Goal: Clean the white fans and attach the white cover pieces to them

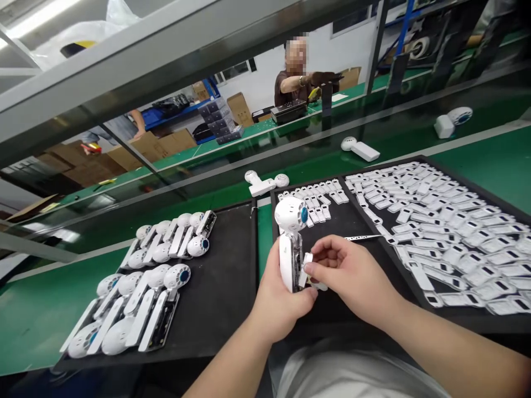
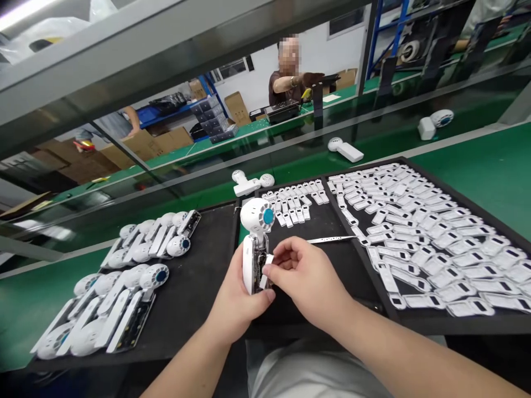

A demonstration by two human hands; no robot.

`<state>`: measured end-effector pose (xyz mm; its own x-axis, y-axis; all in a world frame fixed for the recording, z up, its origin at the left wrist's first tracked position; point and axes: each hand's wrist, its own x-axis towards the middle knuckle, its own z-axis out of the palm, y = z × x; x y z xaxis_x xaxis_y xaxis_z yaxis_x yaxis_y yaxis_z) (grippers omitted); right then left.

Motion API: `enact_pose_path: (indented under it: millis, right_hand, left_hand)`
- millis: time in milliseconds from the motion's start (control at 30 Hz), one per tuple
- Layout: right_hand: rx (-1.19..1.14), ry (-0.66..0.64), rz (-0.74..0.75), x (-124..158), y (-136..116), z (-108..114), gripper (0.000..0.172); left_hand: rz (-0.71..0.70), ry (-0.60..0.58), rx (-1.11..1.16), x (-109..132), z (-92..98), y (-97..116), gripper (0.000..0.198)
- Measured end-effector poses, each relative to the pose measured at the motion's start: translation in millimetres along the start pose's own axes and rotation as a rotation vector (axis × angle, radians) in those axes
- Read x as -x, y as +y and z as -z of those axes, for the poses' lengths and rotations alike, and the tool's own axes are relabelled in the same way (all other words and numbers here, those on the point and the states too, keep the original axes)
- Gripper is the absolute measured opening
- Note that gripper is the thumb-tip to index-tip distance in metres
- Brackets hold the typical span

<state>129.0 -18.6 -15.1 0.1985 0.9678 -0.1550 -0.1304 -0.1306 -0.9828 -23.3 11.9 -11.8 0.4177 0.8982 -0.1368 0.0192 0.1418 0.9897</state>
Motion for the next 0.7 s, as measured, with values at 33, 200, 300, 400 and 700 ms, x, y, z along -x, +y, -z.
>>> enact_pose_path:
  millis: [33, 200, 300, 400, 700]
  right_hand:
    - [0.013, -0.004, -0.005, 0, 2, -1, 0.025]
    - [0.021, -0.032, 0.007, -3, 8, -5, 0.025]
    - [0.217, -0.066, 0.104, -1, 14, -2, 0.028]
    - [0.692, -0.073, 0.331, 3, 35, 13, 0.045]
    - [1.249, -0.083, 0.653, 13, 76, 61, 0.027]
  left_hand:
    - [-0.001, 0.008, -0.037, 2, -2.2, 0, 0.091]
    - [-0.029, 0.050, -0.120, 7, -9.3, -8, 0.086]
    - [-0.040, 0.079, -0.027, 5, -6.0, -12, 0.081]
    - [0.024, 0.064, 0.183, 1, 5.6, -11, 0.073]
    - [-0.015, 0.224, 0.509, -2, 42.4, 2, 0.045]
